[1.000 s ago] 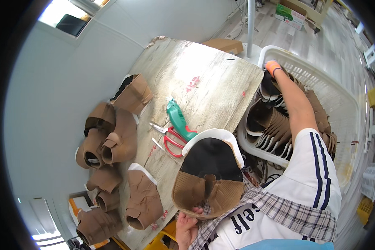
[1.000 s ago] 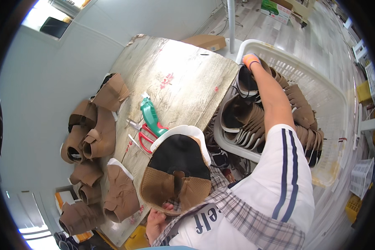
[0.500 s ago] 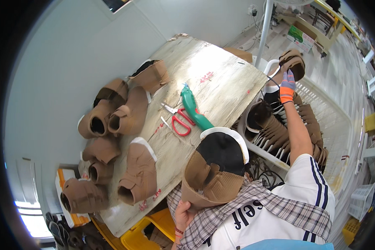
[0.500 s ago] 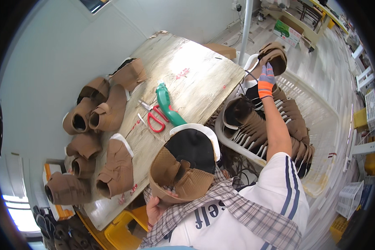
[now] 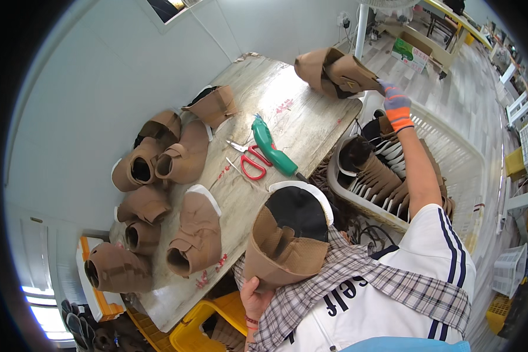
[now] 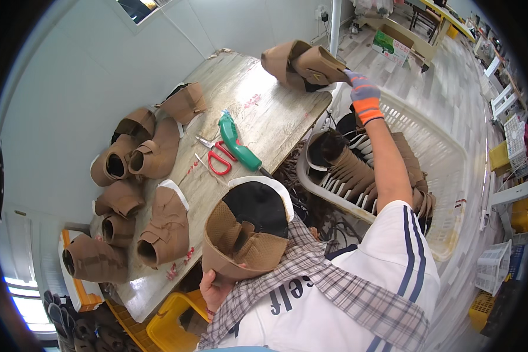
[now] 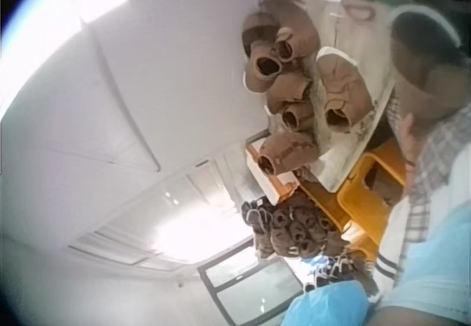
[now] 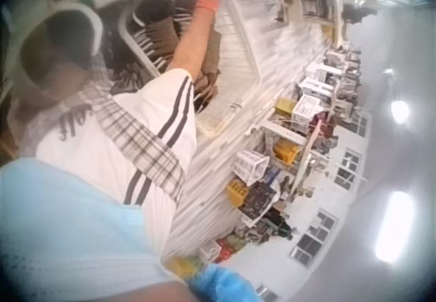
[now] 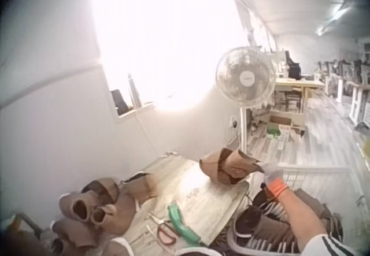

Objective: The person trims the edges of brown slip-on shoes using red-handled scissors and a green electric trimmer. They repeatedly pick up shoes from a white basket, trim the upper edges, and place them on a wooden table. The process is repeated for multiple shoes.

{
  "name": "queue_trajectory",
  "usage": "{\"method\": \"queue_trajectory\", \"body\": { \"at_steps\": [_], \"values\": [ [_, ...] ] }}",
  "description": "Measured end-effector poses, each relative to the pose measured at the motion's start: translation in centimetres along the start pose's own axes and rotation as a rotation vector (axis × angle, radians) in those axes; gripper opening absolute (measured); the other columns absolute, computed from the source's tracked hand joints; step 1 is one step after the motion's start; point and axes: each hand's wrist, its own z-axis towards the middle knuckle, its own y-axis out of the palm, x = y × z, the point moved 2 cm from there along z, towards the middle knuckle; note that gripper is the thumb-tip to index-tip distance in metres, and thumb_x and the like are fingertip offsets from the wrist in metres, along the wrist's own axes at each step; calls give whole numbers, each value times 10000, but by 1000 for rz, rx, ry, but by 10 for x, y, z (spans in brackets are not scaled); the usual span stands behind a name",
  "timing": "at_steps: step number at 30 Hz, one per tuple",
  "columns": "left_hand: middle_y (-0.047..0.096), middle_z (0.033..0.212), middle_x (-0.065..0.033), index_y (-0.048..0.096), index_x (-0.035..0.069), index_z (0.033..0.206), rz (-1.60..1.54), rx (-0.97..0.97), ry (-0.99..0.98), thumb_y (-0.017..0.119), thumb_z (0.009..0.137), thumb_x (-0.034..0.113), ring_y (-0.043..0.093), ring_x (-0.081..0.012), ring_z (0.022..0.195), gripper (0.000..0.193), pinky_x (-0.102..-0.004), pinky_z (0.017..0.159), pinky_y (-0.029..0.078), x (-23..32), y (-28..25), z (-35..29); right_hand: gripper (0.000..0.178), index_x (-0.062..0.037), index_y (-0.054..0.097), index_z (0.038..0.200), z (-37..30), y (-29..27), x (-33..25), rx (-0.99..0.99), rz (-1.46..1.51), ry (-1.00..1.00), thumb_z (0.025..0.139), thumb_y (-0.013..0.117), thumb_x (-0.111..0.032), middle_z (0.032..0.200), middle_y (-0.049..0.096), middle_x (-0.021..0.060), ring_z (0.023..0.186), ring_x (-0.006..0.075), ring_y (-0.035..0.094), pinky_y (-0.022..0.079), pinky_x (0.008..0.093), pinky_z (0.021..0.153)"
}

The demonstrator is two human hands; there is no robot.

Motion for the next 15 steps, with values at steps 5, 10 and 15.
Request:
{"method": "queue_trajectory", "body": {
  "at_steps": [5, 10, 15],
  "values": [
    [530, 1297, -132, 424, -2, 1341, -72, -85, 27, 584, 818, 132, 501, -287, 1198, 564, -441, 1037, 372, 10, -1, -2, 434, -220, 646, 1121, 28, -43, -22, 121, 14, -21, 760, 507, -23, 889, 669, 78, 792, 277, 630, 506, 378, 683],
    [543, 1276, -145, 440, -18, 1320, -78, -44, 156, 584, 808, 137, 514, -286, 1184, 554, -428, 1027, 382, 24, -5, -3, 444, -132, 645, 1094, 20, -31, -115, 100, 425, -294, 725, 494, 62, 1043, 666, 102, 939, 313, 617, 505, 380, 801],
    [510, 1318, -140, 429, 4, 1327, -71, -24, 263, 552, 837, 170, 487, -316, 1205, 533, -500, 1005, 395, 43, -18, -15, 376, -145, 648, 1048, -15, 14, -179, -164, 485, -481, 728, 517, 2, 1030, 662, 67, 917, 270, 618, 495, 361, 801]
  ]
}}
